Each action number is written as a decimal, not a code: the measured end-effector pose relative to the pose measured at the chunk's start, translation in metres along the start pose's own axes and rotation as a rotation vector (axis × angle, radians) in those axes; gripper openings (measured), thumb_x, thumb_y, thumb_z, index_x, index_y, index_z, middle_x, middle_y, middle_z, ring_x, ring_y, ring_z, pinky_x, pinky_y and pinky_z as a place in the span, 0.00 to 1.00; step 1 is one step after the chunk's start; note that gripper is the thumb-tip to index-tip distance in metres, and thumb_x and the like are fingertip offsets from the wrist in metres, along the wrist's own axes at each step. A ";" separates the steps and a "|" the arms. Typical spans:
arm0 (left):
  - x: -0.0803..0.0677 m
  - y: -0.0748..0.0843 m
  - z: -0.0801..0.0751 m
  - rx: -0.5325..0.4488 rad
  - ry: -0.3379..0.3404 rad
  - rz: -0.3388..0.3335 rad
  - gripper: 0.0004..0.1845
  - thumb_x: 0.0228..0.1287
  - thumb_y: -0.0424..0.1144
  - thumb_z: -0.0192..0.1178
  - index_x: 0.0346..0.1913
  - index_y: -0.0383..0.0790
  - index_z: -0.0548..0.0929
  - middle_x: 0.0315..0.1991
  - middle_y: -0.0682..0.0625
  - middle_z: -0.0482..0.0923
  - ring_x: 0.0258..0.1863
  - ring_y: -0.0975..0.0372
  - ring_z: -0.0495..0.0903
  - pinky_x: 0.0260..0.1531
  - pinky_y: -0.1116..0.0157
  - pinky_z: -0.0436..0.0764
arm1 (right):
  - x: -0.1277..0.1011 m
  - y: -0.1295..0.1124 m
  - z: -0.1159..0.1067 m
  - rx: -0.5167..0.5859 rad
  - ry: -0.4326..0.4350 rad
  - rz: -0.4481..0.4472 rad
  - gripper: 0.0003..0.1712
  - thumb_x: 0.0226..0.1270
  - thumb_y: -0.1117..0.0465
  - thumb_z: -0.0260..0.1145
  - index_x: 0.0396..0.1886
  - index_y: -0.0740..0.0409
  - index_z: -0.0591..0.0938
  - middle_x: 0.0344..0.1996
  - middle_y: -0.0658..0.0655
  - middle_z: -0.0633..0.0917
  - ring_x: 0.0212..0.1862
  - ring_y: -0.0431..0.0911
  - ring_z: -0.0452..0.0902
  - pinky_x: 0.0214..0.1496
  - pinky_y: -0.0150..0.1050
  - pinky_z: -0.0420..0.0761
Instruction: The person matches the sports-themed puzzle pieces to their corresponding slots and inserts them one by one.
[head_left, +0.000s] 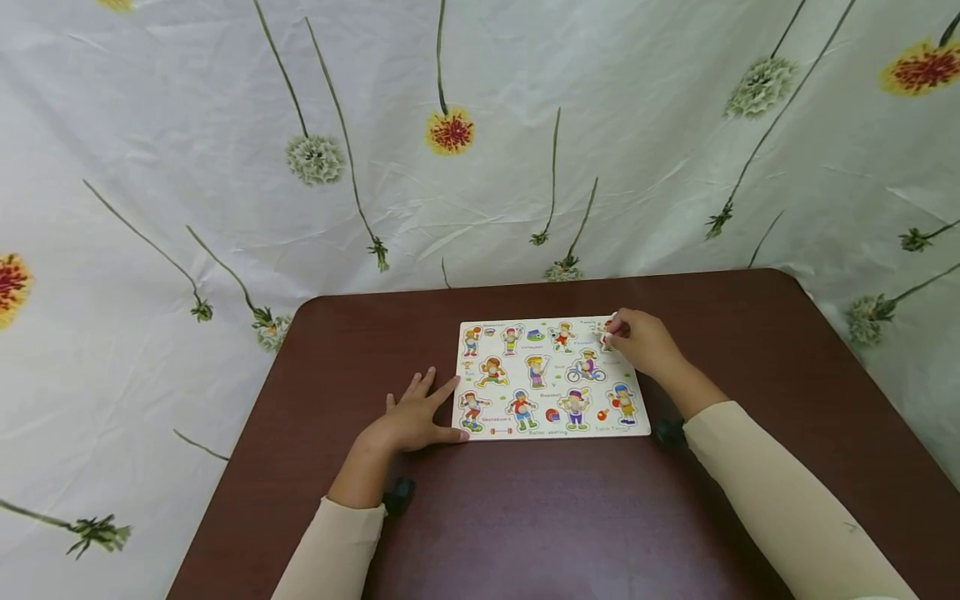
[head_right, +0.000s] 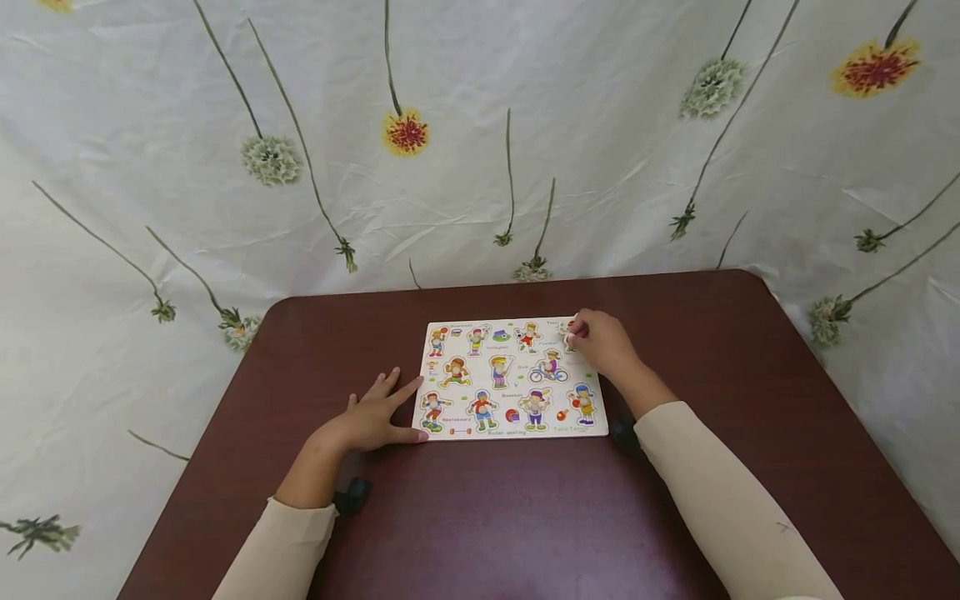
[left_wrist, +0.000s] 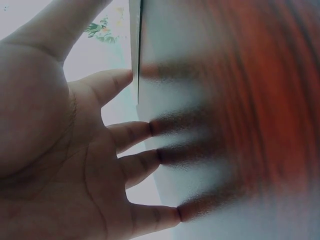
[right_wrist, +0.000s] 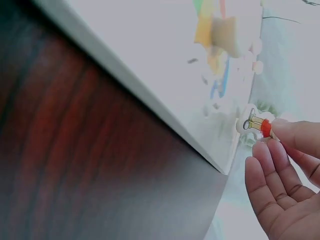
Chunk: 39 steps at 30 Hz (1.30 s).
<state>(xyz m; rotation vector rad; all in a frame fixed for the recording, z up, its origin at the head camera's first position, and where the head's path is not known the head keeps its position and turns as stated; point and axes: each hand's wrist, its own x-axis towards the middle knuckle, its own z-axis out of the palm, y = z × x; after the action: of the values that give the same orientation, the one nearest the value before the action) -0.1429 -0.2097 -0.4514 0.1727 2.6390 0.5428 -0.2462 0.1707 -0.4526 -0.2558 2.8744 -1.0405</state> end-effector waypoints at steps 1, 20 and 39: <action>0.000 0.000 0.000 0.001 0.000 0.000 0.53 0.58 0.63 0.69 0.82 0.59 0.53 0.84 0.40 0.36 0.83 0.43 0.35 0.71 0.27 0.38 | 0.001 0.000 0.001 0.000 -0.004 0.005 0.06 0.74 0.62 0.63 0.43 0.61 0.80 0.40 0.62 0.83 0.42 0.53 0.77 0.41 0.41 0.77; -0.001 0.000 -0.005 0.013 -0.006 0.008 0.53 0.59 0.64 0.68 0.82 0.59 0.52 0.84 0.40 0.35 0.83 0.43 0.34 0.70 0.26 0.37 | 0.031 0.005 0.010 -0.101 -0.092 0.070 0.06 0.74 0.62 0.62 0.42 0.61 0.80 0.37 0.61 0.82 0.36 0.51 0.75 0.34 0.38 0.74; 0.000 -0.002 -0.001 0.007 -0.011 -0.005 0.53 0.59 0.63 0.69 0.82 0.61 0.51 0.84 0.40 0.35 0.83 0.43 0.34 0.70 0.26 0.37 | 0.034 0.010 0.014 -0.085 -0.148 0.091 0.07 0.76 0.61 0.60 0.45 0.62 0.78 0.40 0.62 0.82 0.40 0.52 0.76 0.39 0.39 0.75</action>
<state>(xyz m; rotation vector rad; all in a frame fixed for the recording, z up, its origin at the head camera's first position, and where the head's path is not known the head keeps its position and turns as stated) -0.1432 -0.2120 -0.4512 0.1709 2.6305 0.5292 -0.2795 0.1632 -0.4699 -0.1965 2.7720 -0.8481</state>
